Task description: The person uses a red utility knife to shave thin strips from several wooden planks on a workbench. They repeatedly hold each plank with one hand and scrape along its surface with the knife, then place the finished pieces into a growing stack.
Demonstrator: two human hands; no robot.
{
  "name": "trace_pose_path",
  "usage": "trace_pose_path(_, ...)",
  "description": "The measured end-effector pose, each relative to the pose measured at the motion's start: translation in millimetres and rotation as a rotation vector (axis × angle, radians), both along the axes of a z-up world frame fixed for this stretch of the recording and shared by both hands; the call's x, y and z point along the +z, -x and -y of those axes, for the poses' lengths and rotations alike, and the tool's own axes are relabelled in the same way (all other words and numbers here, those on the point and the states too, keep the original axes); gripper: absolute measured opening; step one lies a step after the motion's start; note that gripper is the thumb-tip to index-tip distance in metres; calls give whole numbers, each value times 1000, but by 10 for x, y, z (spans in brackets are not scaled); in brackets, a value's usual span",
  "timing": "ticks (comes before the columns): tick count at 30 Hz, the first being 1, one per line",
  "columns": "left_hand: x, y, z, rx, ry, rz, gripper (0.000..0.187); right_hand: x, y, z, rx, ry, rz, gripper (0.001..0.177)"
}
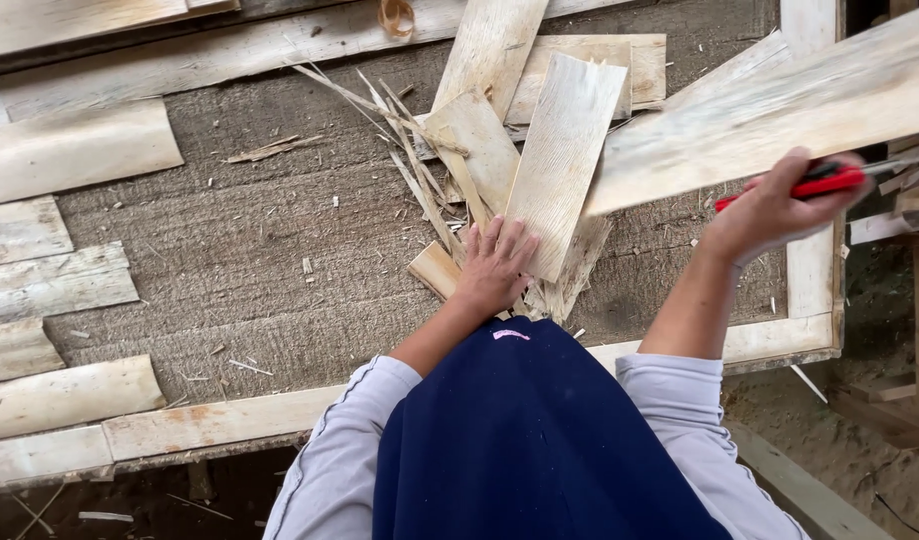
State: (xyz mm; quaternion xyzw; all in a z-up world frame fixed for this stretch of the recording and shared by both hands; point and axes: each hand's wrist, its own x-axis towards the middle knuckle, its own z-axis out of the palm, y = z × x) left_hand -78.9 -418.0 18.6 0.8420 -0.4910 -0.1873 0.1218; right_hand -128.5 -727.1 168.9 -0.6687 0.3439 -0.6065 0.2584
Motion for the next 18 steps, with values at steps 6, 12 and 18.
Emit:
trace_pose_path(6,1181,-158,39,335,387,-944,73,815,-161,-968,267,442,-270,7)
trace_pose_path(12,590,-373,-667,572,1168,-1750,81,-109,-177,-2443,735,633,-519,12)
trace_pose_path(18,-1612,-444,-1674,1137,1317,-1868,25,-353,131,-3269,953,425,-740,20)
